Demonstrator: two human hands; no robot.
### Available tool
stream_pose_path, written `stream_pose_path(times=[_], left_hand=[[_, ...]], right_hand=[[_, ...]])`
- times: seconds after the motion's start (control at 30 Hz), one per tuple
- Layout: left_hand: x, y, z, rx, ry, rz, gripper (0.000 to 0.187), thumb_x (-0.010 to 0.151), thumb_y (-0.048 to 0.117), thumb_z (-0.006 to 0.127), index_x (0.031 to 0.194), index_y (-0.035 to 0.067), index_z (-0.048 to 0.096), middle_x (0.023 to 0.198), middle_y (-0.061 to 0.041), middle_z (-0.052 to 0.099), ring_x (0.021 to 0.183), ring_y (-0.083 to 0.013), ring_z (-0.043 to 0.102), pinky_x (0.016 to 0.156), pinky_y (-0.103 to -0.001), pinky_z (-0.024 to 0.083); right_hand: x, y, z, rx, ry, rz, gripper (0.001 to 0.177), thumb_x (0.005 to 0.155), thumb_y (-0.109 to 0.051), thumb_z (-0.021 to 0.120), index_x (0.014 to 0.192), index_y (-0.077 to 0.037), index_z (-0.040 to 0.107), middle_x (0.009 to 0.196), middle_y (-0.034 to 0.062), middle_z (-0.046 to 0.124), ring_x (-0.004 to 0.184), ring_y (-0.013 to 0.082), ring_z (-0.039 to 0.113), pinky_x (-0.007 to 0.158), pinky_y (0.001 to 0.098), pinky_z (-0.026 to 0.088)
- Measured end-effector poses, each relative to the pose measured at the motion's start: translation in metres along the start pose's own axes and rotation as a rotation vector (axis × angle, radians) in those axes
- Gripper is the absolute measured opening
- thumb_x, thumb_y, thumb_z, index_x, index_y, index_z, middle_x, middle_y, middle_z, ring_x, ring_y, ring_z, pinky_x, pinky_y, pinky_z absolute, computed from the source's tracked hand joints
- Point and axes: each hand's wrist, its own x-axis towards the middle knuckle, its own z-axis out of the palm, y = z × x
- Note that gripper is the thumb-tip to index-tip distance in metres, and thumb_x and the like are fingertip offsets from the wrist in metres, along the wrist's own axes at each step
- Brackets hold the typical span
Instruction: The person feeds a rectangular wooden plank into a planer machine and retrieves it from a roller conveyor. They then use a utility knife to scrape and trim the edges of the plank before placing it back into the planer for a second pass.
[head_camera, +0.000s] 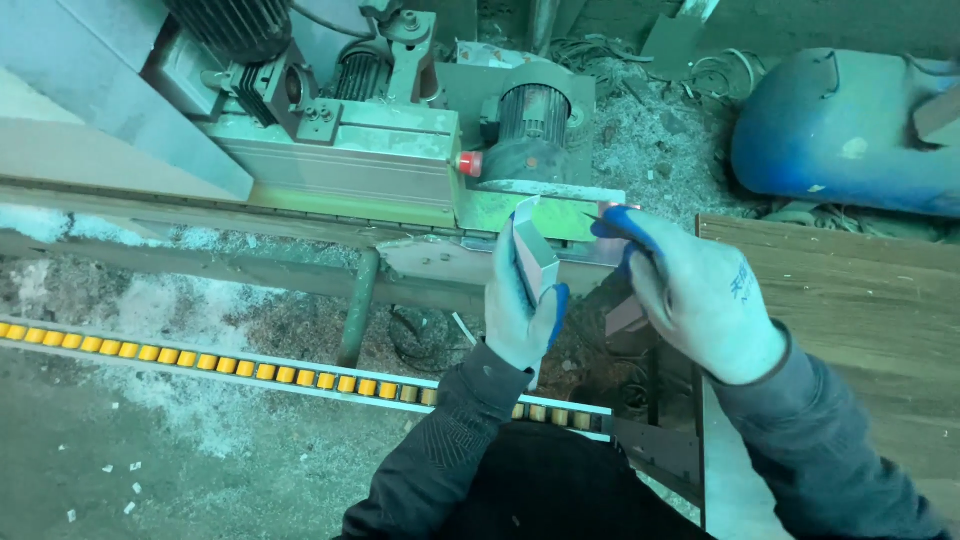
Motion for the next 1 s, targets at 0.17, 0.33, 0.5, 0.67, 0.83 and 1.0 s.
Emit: stream_pose_path(times=[0.17,0.33,0.5,0.67,0.83,1.0], left_hand=[[-0.013,-0.027,0.016,-0.013,-0.045,-0.062,0.101,0.113,0.084,0.032,0.175,0.004,0.043,0.126,-0.029,0.080,0.118,-0.0573,0.080,0.089,-0.071,0.068],[-0.009,-0.020,0.021,0.055,-0.041,-0.003,0.098,0.111,0.084,0.027,0.170,0.011,0.053,0.129,-0.022,0.083,0.117,-0.0492,0.083,0.093,-0.065,0.071],[-0.017,-0.034,0.026,-0.012,-0.015,-0.033,0.094,0.114,0.082,0.036,0.172,0.010,0.053,0.134,-0.026,0.081,0.123,-0.0550,0.078,0.094,-0.066,0.069],[-0.014,-0.024,0.023,-0.041,-0.041,-0.064,0.094,0.111,0.082,0.043,0.169,0.009,0.056,0.129,-0.029,0.082,0.122,-0.0579,0.077,0.091,-0.071,0.069],[-0.018,-0.027,0.025,-0.026,-0.043,-0.053,0.097,0.110,0.084,0.039,0.168,0.008,0.056,0.131,-0.029,0.082,0.121,-0.0565,0.078,0.090,-0.069,0.069],[-0.022,-0.035,0.027,-0.029,-0.021,-0.052,0.097,0.110,0.084,0.041,0.167,0.007,0.057,0.128,-0.031,0.082,0.119,-0.0570,0.079,0.089,-0.069,0.069]], right_hand=[[-0.003,0.030,0.012,-0.454,0.054,-0.371,0.034,0.108,-0.008,0.083,0.143,-0.007,0.083,0.127,0.0218,0.088,0.107,0.0450,0.085,0.090,0.0526,0.071],[-0.009,0.039,0.020,-0.505,0.099,-0.421,0.041,0.110,-0.015,0.086,0.150,-0.011,0.080,0.133,0.0177,0.085,0.112,0.0387,0.084,0.099,0.0525,0.069],[-0.015,0.041,0.024,-0.535,0.110,-0.423,0.049,0.112,-0.018,0.087,0.159,-0.011,0.074,0.137,0.0134,0.079,0.116,0.0291,0.079,0.110,0.0521,0.064],[-0.018,0.059,0.030,-0.581,0.137,-0.461,0.051,0.113,-0.025,0.088,0.160,-0.015,0.073,0.139,0.0100,0.078,0.112,0.0244,0.078,0.107,0.0525,0.064],[-0.018,0.061,0.032,-0.562,0.143,-0.475,0.049,0.112,-0.025,0.090,0.157,-0.015,0.075,0.134,0.0092,0.079,0.107,0.0211,0.077,0.103,0.0518,0.065],[-0.021,0.071,0.041,-0.616,0.185,-0.544,0.056,0.110,-0.029,0.091,0.161,-0.019,0.072,0.144,0.0095,0.078,0.111,0.0238,0.079,0.102,0.0528,0.064]])
